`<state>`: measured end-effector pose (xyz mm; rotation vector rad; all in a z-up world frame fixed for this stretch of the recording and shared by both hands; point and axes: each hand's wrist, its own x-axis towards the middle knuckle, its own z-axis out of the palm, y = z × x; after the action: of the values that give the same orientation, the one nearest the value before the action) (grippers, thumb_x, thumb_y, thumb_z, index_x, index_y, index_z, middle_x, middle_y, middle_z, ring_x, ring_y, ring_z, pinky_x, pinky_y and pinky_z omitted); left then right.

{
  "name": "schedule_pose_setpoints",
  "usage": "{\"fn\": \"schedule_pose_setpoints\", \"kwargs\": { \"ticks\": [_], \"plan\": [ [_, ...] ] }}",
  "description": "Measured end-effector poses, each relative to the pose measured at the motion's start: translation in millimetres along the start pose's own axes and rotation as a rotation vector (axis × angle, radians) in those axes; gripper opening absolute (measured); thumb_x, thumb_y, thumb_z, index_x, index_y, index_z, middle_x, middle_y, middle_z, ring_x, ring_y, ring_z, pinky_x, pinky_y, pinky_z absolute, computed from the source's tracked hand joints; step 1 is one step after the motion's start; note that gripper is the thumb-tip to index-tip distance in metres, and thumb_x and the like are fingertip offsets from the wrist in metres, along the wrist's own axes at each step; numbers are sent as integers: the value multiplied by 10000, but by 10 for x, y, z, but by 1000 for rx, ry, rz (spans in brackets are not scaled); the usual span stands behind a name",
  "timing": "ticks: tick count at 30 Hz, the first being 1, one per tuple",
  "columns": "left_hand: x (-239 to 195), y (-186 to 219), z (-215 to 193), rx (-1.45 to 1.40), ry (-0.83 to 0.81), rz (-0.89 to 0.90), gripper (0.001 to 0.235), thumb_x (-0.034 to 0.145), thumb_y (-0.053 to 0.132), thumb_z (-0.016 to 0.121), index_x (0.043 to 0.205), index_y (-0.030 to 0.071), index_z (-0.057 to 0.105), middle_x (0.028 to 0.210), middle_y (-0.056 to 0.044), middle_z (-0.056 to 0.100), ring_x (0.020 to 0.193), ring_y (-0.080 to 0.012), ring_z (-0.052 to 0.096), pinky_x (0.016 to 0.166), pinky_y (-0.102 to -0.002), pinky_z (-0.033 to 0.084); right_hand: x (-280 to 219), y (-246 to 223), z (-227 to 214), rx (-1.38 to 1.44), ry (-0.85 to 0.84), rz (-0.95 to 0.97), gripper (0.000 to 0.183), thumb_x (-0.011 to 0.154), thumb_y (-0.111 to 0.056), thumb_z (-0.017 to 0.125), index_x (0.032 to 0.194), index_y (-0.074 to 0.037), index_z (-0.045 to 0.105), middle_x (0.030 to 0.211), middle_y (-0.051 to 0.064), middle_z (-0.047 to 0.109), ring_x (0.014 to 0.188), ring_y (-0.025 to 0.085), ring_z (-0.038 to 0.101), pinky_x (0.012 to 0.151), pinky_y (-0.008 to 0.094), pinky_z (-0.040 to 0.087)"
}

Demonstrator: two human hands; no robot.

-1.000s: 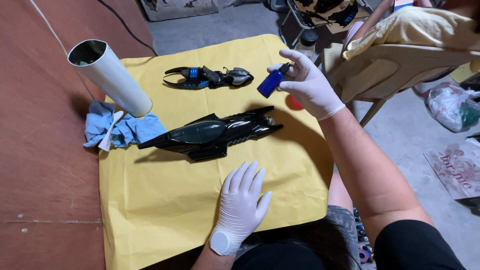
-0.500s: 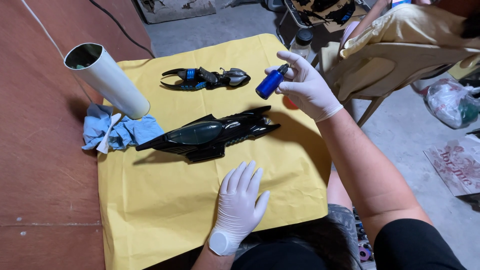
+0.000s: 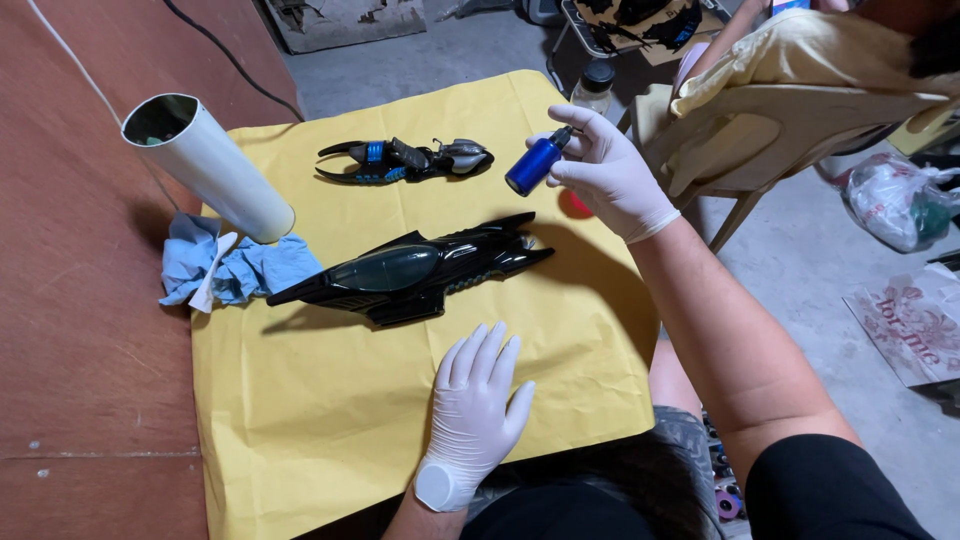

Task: Preparing and detailing plastic model parts using paints and adhesives at a workbench.

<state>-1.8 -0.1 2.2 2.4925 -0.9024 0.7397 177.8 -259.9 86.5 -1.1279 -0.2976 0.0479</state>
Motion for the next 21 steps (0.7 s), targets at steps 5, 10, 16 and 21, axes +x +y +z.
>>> {"fn": "schedule_pose_setpoints", "kwargs": {
  "ticks": [5,10,16,21],
  "plan": [
    [-3,-2,-1,11,-5,5,492,914,338,663,1315,54,647,1390,-179,631,1290,-373,571,1096,-483,432,150,9,-34,-1323,115,-432,456,817,-45,784,1250,-34,642,1142,109,717,956,237,676,884,338,523],
    [14,12,-29,3,5,9,475,919,321,669,1308,50,652,1387,-178,633,1296,-378,569,1097,-481,434,413,317,-313,-1771,18,-479,472,764,-195,844,1174,-57,656,935,162,708,891,404,630,711,498,510],
    [-3,-5,-26,-21,9,13,469,917,310,668,1302,42,649,1387,-188,629,1287,-382,568,1093,-488,433,324,301,-245,-1942,86,-599,524,766,-302,863,1159,-42,632,822,119,685,803,354,614,642,456,494],
    [28,-39,-50,-35,-37,36,473,931,331,658,1314,53,644,1411,-189,613,1301,-381,571,1093,-494,433,-541,-351,-48,-1716,271,-713,499,889,-154,874,1299,31,656,939,165,689,847,343,625,753,436,515]
  ]
}}
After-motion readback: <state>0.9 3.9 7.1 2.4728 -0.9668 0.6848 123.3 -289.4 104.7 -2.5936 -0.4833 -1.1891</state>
